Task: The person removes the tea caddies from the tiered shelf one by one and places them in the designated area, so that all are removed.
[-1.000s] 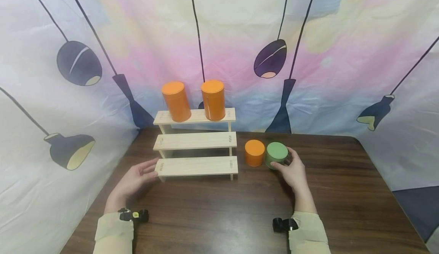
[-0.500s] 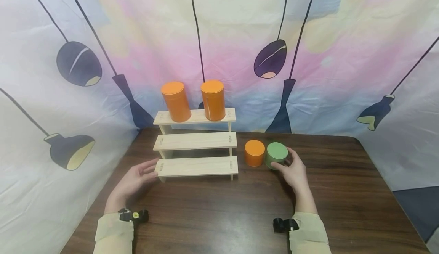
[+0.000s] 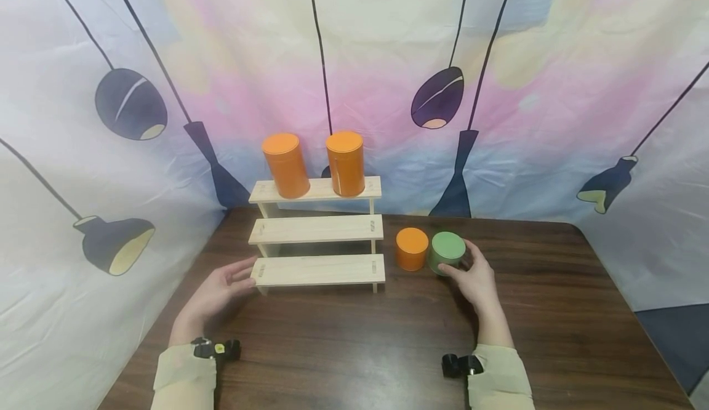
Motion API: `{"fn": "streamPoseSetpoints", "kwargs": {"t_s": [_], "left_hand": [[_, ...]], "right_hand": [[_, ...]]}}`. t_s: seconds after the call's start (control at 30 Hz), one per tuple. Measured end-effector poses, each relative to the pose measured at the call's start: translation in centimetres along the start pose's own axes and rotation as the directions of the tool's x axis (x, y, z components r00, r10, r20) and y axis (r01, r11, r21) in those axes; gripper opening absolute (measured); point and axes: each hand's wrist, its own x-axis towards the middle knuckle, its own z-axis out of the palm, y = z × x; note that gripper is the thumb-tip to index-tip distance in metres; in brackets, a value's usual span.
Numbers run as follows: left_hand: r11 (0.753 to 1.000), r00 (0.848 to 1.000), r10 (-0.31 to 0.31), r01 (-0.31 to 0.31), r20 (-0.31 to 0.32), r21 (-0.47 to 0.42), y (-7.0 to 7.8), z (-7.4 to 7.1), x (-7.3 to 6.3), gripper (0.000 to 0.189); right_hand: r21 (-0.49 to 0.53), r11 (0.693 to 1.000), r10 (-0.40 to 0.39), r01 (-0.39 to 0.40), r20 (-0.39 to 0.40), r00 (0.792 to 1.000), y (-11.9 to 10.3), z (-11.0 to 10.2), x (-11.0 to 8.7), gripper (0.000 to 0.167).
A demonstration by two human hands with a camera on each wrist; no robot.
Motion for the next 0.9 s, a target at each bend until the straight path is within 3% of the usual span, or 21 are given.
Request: {"fn": "streamPoseSetpoints", "kwargs": {"t_s": [0.43, 0.9], "left_hand": [[1.000, 1.000, -0.001, 0.001, 0.002, 0.001, 0.08, 0.06, -0.05, 0.064], [1.000, 1.000, 0.007, -0.007, 0.001, 0.008, -0.06, 0.00, 0.02, 0.064]], "right_hand": [[-0.005, 0.999, 0.046, -0.046, 0.035, 0.998, -0.23, -0.40, -0.11, 0.106], [0.016, 1.000, 0.026, -0.027, 0.032, 0.999, -0.24, -0.88, -0.17, 0.103]]}}
